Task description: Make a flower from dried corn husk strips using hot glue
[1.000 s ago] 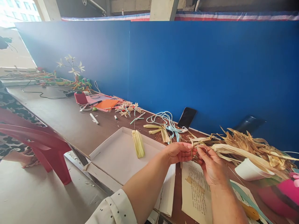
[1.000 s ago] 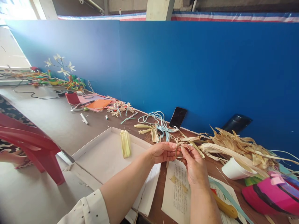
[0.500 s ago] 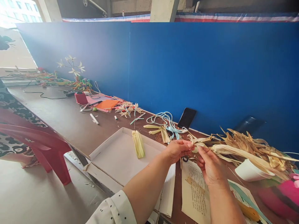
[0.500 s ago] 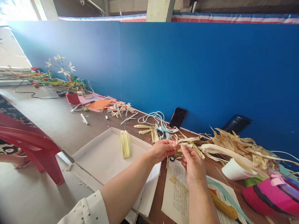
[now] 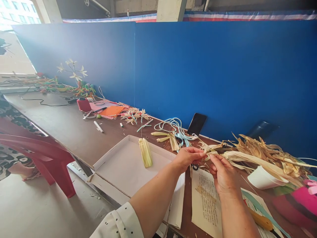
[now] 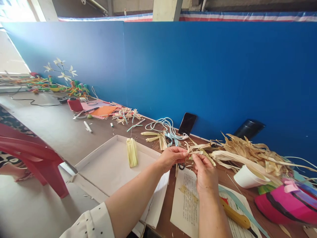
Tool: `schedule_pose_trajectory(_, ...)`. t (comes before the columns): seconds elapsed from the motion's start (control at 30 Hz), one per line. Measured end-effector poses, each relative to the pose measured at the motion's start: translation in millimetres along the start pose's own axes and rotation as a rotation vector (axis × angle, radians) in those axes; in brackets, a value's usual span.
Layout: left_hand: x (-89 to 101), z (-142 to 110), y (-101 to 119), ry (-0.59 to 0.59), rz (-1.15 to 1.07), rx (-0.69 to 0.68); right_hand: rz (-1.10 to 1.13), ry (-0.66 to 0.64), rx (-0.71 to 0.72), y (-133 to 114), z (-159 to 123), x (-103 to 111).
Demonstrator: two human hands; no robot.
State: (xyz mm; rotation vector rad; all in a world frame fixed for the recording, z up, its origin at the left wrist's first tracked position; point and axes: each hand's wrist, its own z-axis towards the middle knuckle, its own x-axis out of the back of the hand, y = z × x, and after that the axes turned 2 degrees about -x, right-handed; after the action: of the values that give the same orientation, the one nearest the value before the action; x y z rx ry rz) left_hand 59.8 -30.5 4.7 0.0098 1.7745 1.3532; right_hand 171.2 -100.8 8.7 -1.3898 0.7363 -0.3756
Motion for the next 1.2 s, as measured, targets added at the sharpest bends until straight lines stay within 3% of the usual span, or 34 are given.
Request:
schedule_pose_trajectory(0.5, 1.3, 1.8, -2.5, -0.005, 0.042, -0.046, 0.085, -0.024, -0.058, -4.7, -3.4, -0.6)
schedule_pose_trajectory(1.2, -1.8, -4.1, 2.5, -0.038, 0.062, 0.002, 0.111, -0.072, -0.082, -4.7, -3.5, -0.3)
